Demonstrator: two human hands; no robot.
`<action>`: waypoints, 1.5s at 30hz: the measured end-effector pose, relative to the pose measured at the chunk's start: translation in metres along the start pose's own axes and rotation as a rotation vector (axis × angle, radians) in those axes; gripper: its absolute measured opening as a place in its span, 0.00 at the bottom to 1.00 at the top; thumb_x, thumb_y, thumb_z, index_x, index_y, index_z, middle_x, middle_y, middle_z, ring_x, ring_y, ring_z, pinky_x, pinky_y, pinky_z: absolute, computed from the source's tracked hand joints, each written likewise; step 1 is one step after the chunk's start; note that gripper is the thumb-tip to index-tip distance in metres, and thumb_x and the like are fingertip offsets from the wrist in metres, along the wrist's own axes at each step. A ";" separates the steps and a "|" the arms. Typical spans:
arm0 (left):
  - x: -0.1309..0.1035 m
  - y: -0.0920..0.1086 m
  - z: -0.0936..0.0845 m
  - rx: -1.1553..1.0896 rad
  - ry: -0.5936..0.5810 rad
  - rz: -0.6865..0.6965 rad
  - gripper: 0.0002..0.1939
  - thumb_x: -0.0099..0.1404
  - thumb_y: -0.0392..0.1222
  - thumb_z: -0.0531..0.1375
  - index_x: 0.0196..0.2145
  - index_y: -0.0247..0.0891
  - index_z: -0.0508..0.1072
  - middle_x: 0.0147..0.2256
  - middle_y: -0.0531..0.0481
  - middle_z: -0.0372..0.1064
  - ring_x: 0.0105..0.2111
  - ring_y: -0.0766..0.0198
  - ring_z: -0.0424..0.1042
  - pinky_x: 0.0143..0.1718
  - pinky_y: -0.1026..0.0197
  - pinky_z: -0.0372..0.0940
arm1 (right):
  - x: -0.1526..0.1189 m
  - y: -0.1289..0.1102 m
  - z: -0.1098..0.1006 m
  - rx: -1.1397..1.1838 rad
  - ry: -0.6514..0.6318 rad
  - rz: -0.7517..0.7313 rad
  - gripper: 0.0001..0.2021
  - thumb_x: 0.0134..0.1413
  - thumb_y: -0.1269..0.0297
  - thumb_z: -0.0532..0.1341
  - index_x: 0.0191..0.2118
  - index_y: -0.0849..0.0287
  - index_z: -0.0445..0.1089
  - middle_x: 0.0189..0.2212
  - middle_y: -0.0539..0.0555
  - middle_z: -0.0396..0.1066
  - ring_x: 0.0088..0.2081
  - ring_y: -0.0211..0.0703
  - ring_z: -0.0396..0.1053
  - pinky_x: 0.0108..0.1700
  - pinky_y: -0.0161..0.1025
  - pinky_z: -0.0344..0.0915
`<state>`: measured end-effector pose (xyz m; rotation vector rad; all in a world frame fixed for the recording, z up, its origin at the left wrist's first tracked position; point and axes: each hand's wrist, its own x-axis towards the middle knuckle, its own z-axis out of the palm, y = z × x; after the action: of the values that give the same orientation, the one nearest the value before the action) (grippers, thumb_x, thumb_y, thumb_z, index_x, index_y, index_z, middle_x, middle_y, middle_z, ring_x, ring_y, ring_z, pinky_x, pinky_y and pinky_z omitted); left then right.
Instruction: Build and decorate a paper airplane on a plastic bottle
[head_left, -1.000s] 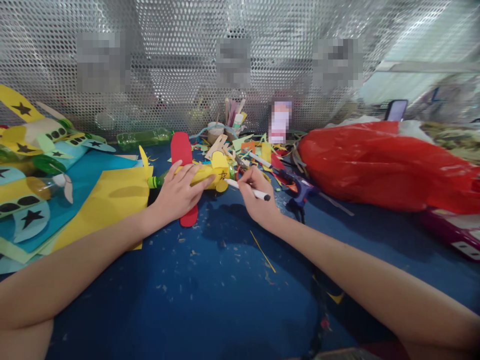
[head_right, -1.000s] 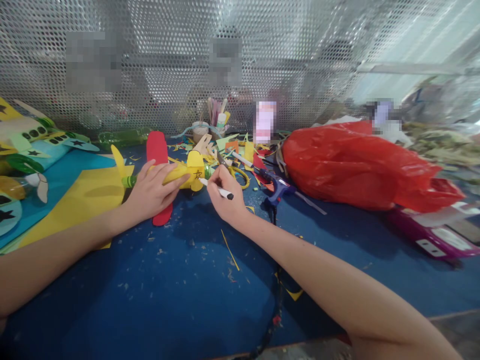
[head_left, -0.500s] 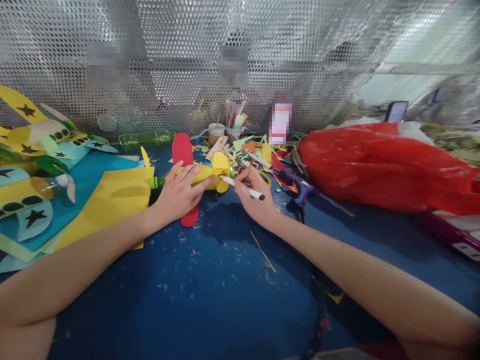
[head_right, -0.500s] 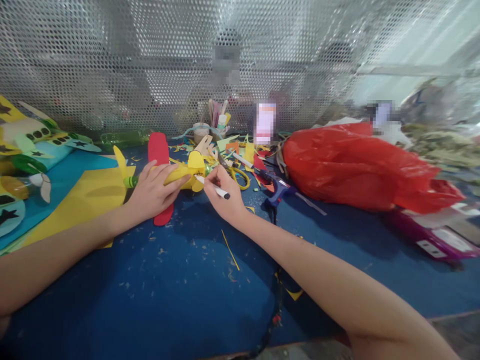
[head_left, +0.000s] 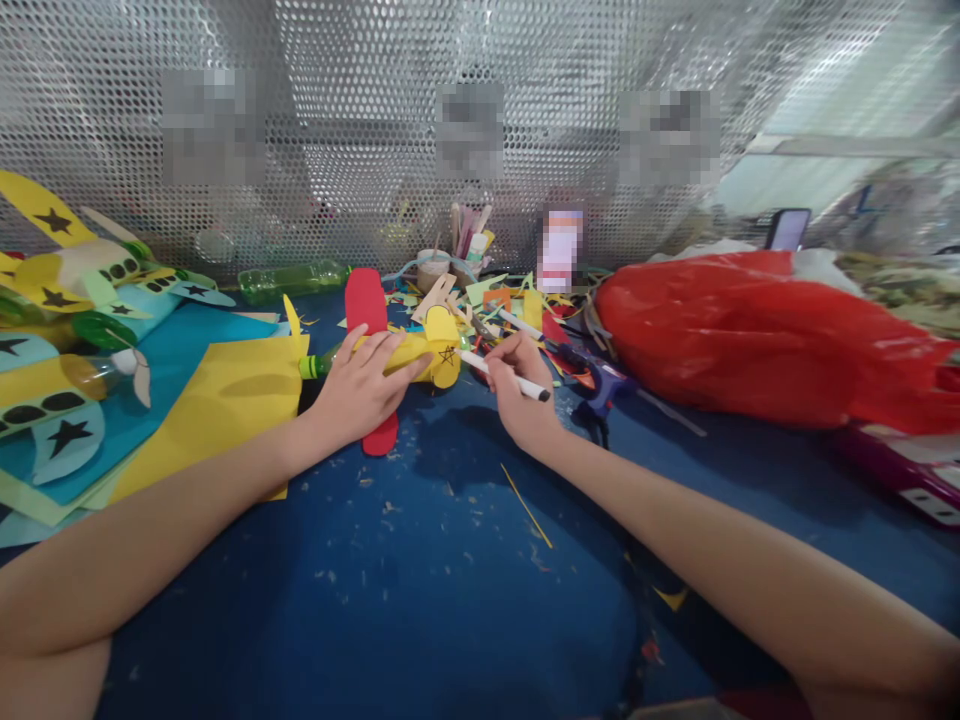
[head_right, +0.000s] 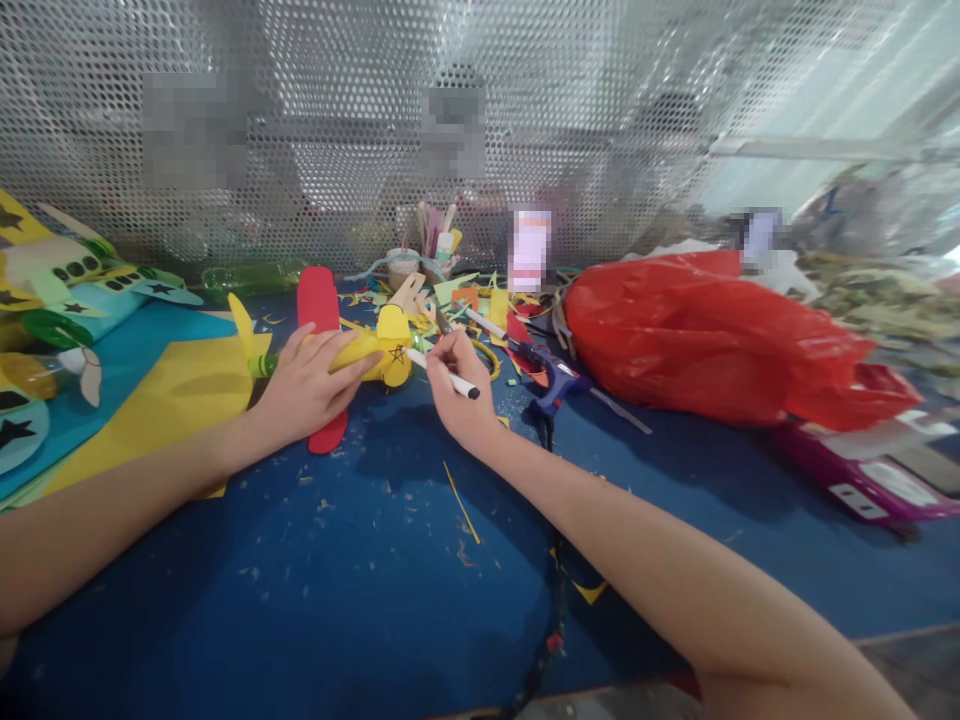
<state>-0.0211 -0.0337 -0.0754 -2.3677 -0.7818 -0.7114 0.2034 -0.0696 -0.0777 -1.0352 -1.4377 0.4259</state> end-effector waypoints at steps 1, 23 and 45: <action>0.000 0.000 0.000 -0.004 -0.001 -0.003 0.21 0.70 0.38 0.55 0.59 0.48 0.68 0.56 0.42 0.66 0.55 0.51 0.65 0.62 0.41 0.53 | 0.000 0.000 0.000 -0.003 -0.007 0.004 0.05 0.53 0.70 0.54 0.29 0.54 0.57 0.22 0.44 0.58 0.22 0.35 0.55 0.26 0.38 0.54; 0.000 0.000 0.000 0.003 -0.013 -0.002 0.21 0.70 0.39 0.54 0.59 0.48 0.68 0.56 0.41 0.66 0.55 0.51 0.65 0.62 0.40 0.53 | 0.000 -0.001 -0.001 -0.042 -0.045 -0.002 0.06 0.52 0.71 0.54 0.28 0.54 0.57 0.20 0.44 0.59 0.21 0.34 0.56 0.25 0.37 0.54; 0.000 0.000 0.000 0.011 0.000 0.008 0.20 0.70 0.39 0.54 0.59 0.48 0.68 0.55 0.40 0.66 0.55 0.50 0.65 0.61 0.41 0.53 | 0.000 -0.001 -0.002 -0.050 -0.058 0.005 0.06 0.55 0.71 0.55 0.29 0.54 0.57 0.21 0.44 0.59 0.22 0.35 0.57 0.26 0.37 0.54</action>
<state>-0.0207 -0.0339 -0.0750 -2.3598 -0.7745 -0.7019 0.2050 -0.0714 -0.0763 -1.0742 -1.5039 0.4282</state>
